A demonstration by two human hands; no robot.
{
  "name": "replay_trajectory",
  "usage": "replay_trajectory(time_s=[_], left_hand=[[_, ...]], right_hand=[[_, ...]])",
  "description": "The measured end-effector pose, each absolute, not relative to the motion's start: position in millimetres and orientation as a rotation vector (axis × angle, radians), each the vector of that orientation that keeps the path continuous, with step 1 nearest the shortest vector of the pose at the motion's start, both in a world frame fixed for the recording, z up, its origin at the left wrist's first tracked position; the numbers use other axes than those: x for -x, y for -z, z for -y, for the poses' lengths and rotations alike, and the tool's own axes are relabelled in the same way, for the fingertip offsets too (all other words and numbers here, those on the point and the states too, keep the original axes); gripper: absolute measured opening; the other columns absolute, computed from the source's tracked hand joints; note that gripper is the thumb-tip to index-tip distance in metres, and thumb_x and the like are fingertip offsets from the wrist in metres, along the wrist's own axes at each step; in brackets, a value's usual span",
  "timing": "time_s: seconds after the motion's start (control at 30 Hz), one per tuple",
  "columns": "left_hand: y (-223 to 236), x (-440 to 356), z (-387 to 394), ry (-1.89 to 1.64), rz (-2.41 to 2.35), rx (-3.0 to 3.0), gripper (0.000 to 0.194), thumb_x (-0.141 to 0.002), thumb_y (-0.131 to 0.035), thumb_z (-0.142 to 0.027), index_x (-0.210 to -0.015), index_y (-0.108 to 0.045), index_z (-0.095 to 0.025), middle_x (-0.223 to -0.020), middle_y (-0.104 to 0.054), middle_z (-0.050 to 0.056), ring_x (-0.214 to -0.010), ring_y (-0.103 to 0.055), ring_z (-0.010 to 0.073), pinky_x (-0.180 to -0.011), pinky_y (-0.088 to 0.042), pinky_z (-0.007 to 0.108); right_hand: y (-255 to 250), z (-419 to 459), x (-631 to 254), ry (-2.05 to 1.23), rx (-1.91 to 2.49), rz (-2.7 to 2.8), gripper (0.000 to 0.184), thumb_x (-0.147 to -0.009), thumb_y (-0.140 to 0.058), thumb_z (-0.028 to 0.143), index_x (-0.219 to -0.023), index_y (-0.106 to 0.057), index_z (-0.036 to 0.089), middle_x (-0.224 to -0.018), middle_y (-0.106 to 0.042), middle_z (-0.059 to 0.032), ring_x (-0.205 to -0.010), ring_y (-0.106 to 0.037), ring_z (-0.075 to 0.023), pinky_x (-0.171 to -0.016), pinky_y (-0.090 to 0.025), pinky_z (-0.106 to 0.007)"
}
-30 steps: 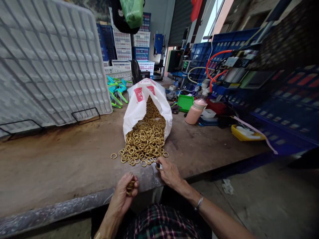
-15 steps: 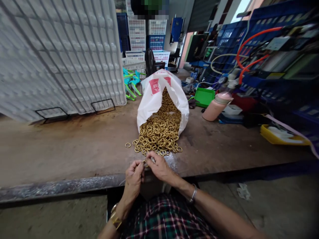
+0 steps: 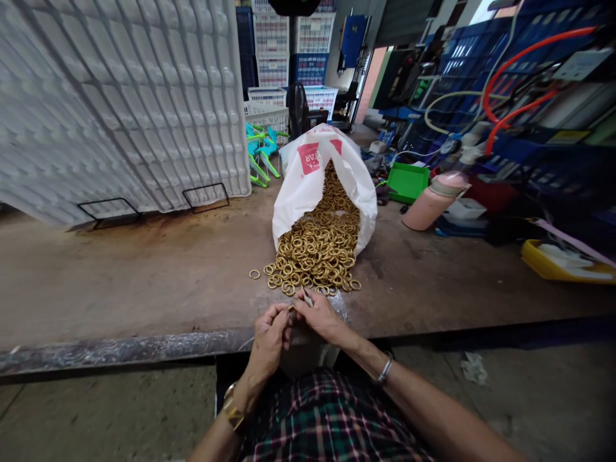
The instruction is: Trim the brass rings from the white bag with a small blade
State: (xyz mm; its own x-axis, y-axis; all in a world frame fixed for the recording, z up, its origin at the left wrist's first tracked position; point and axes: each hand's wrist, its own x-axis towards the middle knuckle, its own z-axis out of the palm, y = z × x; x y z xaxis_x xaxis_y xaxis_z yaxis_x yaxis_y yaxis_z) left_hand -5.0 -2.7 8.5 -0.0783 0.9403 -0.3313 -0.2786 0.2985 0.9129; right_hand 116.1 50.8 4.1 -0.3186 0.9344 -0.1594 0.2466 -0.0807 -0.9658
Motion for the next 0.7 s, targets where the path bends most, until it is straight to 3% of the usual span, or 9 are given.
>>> replay_trajectory(time_s=[0.1, 0.3, 0.7], left_hand=[[-8.4, 6.3, 3.1, -1.156, -1.188, -0.664, 0.03, -0.072, -0.06, -0.045, -0.077, -0.054, -0.016, -0.061, -0.048, -0.005, -0.042, -0.038, 0.0039, -0.036, -0.027, 0.014], [-6.9, 8.5, 3.0, -1.158, -1.172, -0.63, 0.031, -0.071, -0.061, -0.046, -0.073, -0.051, -0.016, -0.06, -0.047, -0.005, -0.041, -0.036, 0.0036, -0.035, -0.027, 0.015], [-6.2, 8.7, 2.7, -1.137, -1.137, -0.653, 0.028, -0.073, -0.06, -0.043, -0.076, -0.054, -0.016, -0.063, -0.048, -0.005, -0.043, -0.037, 0.003, -0.036, -0.027, 0.015]], right_hand=[[-5.4, -52.5, -116.3, -1.279, 1.282, 1.732, 0.015, -0.077, -0.048, 0.029, -0.068, -0.051, 0.018, -0.054, -0.048, 0.0057, -0.055, -0.044, -0.009, -0.055, -0.035, -0.021], [-7.6, -51.3, -113.7, -1.255, 1.265, 1.807, 0.018, -0.078, -0.047, 0.033, -0.072, -0.054, 0.018, -0.062, -0.05, 0.0044, -0.061, -0.045, -0.0101, -0.06, -0.036, -0.022], [-1.8, -55.5, -116.0, -1.488, 1.219, 1.624, 0.016, -0.077, -0.047, 0.031, -0.07, -0.053, 0.018, -0.056, -0.049, 0.0055, -0.053, -0.043, -0.0087, -0.054, -0.034, -0.02]])
